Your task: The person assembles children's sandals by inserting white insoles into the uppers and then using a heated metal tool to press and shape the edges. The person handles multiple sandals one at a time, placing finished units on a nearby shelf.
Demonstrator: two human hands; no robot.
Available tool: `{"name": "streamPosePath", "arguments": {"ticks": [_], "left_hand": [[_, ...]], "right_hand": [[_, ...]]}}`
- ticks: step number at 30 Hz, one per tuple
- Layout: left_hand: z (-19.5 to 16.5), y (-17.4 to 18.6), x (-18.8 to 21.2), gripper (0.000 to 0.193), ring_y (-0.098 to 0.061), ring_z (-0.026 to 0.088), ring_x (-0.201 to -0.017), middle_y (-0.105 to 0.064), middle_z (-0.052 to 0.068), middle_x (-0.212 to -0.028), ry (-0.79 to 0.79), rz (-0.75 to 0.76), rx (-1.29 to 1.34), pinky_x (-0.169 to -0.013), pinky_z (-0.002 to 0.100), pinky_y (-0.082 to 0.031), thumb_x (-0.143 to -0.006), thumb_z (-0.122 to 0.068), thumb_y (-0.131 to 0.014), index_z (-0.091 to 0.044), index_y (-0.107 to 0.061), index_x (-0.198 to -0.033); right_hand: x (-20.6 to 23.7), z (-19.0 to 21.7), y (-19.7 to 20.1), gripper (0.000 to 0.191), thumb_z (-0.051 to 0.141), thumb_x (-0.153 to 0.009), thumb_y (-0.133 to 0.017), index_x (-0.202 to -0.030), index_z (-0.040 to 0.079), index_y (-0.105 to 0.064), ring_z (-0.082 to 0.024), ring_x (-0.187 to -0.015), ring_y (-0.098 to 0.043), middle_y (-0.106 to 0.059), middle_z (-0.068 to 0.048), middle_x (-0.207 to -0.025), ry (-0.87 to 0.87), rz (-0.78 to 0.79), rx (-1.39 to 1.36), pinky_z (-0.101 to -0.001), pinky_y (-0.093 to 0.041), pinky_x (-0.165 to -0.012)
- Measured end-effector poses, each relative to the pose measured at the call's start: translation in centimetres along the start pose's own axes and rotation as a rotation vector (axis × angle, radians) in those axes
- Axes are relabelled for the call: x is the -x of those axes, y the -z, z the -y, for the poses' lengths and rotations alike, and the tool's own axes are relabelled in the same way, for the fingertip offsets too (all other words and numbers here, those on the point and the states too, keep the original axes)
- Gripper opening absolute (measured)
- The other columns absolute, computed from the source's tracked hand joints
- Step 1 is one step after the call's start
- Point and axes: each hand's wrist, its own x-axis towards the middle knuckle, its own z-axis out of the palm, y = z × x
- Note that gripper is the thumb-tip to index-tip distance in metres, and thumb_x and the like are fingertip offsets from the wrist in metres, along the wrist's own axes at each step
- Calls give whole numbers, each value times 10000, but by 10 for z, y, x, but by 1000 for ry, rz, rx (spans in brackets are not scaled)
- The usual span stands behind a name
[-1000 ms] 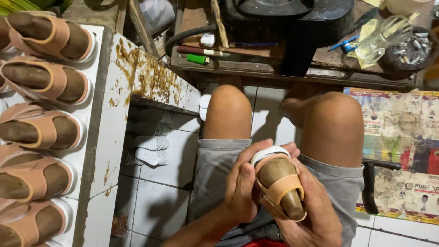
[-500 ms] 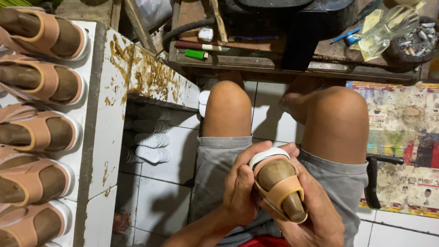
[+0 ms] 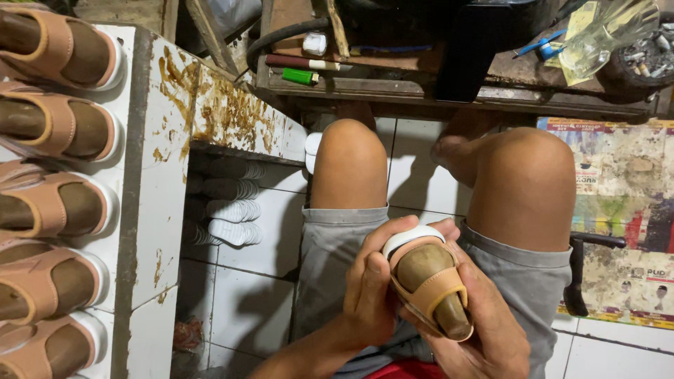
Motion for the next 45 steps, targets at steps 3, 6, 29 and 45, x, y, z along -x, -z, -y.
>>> {"name": "streamPosePath", "arguments": {"ticks": [3,6,29,45], "left_hand": [[0,1,1,619,-503,420,-1474,-478,352,-1546,16,0,18,-1245,506,-445,-1169,-487,-268,0,-292,-1550],[1,1,1,616,-497,419,-1477,-476,352,-1542,23,-5,55,-1250,507,-439,-1168,-480,-274,0,-289,-1555],[-2,4,4,550,-574,319,-1362,-539,280,-1527,6,-26,16,-1197,425,-463,-1201,-412,-299,6,-362,-1552],[-13,11,13,514,-590,279,-1371,-547,244,-1515,4,21,-208,-1181,366,-490,-1224,-384,-334,-22,-387,-1584]], "right_hand": [[-2,1,0,817,69,-659,-930,-1372,-49,-551,-284,-1228,-682,-663,-205,-1326,-21,-11,-7,-388,-552,-1067],[-2,-5,-1,840,103,-662,-936,-1379,-44,-521,-303,-1254,-673,-641,-223,-1348,47,-20,11,-391,-557,-1073],[16,-43,22,505,230,-1184,-358,-1605,-36,-275,-457,-1483,-327,-305,-268,-1626,-857,135,-1846,-624,-319,-1176],[20,-27,14,895,70,-619,-916,-1397,-129,-521,-313,-1162,-708,-693,-268,-1245,-174,37,-27,-379,-576,-1013]]}}
